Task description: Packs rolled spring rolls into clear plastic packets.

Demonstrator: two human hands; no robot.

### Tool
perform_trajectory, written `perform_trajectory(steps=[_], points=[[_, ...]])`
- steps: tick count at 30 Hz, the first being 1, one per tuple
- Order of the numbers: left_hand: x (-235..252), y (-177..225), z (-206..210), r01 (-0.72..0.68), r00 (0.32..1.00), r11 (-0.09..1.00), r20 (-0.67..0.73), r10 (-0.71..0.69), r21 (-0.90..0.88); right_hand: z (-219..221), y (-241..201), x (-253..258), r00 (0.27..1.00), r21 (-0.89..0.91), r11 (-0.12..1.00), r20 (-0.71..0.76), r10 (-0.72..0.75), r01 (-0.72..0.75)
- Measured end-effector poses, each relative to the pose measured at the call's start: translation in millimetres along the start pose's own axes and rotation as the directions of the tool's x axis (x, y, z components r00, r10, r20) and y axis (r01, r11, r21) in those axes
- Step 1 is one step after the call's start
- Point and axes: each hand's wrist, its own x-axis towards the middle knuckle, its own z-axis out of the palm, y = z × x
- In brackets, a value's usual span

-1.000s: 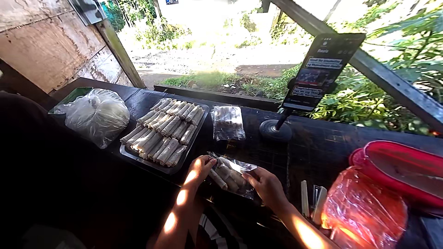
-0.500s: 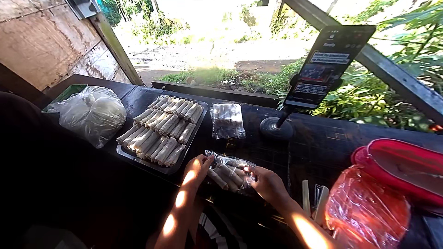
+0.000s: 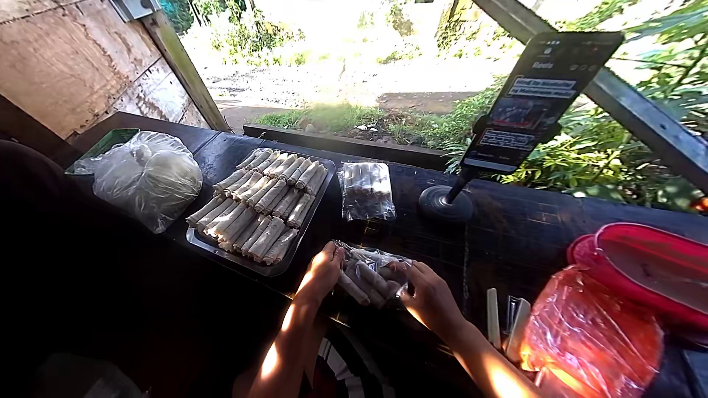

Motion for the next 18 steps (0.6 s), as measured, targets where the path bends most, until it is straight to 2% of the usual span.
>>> perform_trajectory(steps=[5, 10, 15, 18], points=[[-4, 1, 3, 0.024, 0.999, 0.993, 0.029, -0.021, -0.117, -2, -4, 3, 0.994, -0.093, 0.995, 0.104, 0.036, -0.026], [-6, 7, 4, 0.024, 0.997, 0.992, 0.07, -0.015, -0.122, 3, 7, 0, 0.998, -0.001, 0.999, -0.022, -0.053, 0.053], [0, -3, -1, 0.044, 0.988, 0.961, 0.154, -0.001, -0.274, 6, 6, 1, 0.988, 0.132, 0.99, -0.142, 0.065, -0.046], [3, -11, -1, 0.021, 0.993, 0.98, 0.118, 0.003, -0.2, 2, 7, -2, 0.989, 0.174, 0.98, -0.099, 0.109, -0.091]])
